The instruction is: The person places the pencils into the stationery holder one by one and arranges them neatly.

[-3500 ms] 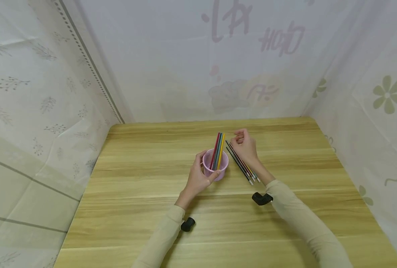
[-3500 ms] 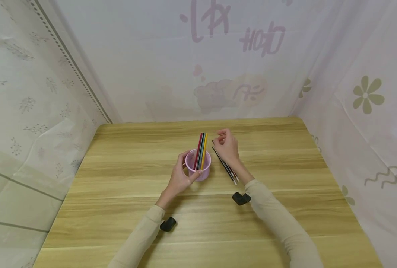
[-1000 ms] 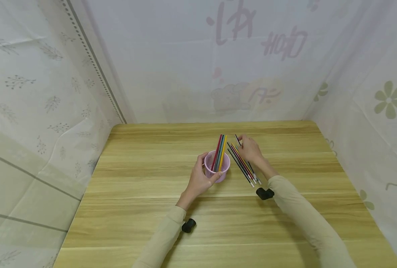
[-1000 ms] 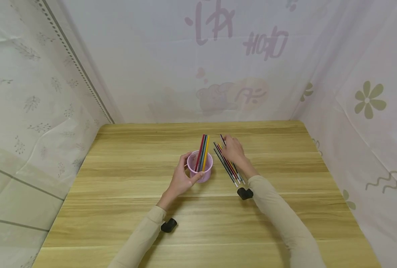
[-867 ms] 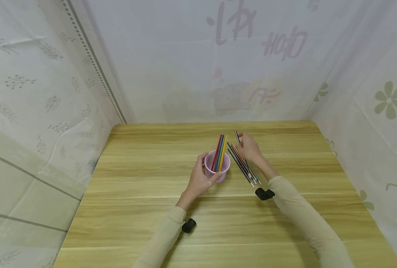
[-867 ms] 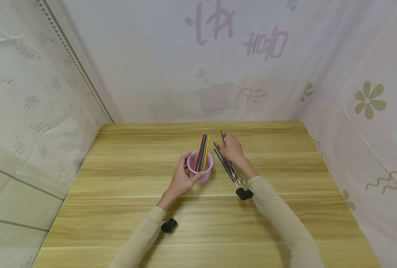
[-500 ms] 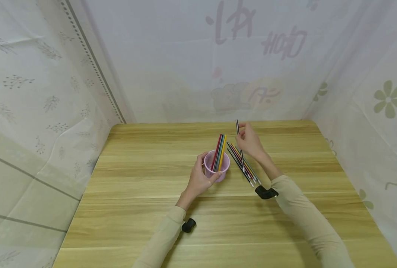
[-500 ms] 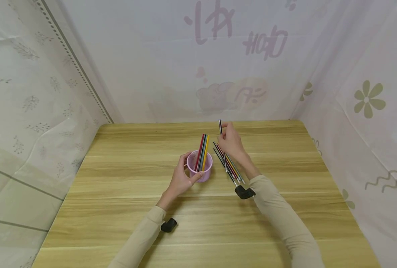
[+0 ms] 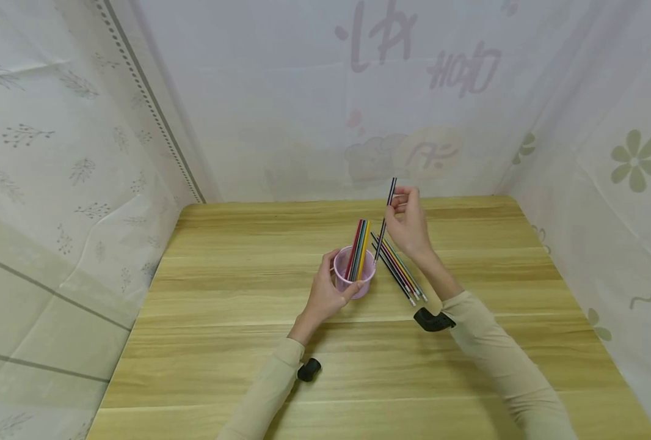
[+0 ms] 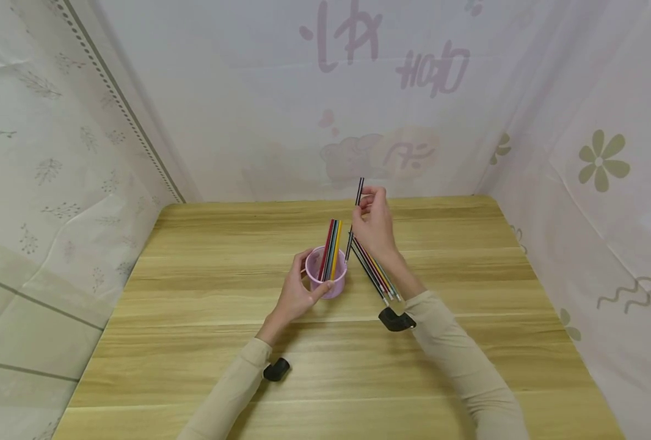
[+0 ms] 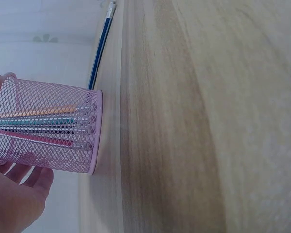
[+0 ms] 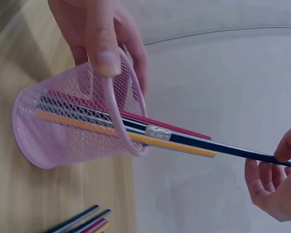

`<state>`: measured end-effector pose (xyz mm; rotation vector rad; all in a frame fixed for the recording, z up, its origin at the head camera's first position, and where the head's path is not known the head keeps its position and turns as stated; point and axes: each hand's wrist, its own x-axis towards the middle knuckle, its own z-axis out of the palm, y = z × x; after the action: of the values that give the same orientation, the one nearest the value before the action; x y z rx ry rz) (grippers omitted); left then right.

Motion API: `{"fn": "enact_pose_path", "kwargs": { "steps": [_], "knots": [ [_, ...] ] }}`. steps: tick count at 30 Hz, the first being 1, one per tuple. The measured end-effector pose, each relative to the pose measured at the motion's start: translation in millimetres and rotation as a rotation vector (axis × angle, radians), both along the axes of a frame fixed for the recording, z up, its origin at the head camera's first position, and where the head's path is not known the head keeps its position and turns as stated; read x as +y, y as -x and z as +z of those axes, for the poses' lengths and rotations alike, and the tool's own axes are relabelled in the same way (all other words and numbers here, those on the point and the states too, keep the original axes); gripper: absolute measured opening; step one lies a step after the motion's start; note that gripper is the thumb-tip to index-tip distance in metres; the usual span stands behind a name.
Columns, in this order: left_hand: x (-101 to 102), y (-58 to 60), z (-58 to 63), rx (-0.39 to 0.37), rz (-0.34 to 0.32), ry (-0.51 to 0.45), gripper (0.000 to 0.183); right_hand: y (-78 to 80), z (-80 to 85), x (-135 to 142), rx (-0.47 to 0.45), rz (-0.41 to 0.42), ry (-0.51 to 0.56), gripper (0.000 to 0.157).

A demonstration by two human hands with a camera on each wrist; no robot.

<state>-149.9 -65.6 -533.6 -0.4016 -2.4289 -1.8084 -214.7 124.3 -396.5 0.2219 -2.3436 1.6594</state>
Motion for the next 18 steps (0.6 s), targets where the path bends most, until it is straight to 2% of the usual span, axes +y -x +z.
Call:
{"fn": "enact_pose_path", "kwargs": {
  "steps": [6,18],
  "knots": [
    [0.2,-0.6,1.7,0.0,0.005,0.017,0.088,-2.1,-11.2,-6.7,0.059,-0.006,0.074,0.035],
    [0.1,-0.8,1.7,0.014,0.003,0.011,0.086,-5.1,-43.9,-15.3,0.03,0.028,0.044,0.033]
  ]
}}
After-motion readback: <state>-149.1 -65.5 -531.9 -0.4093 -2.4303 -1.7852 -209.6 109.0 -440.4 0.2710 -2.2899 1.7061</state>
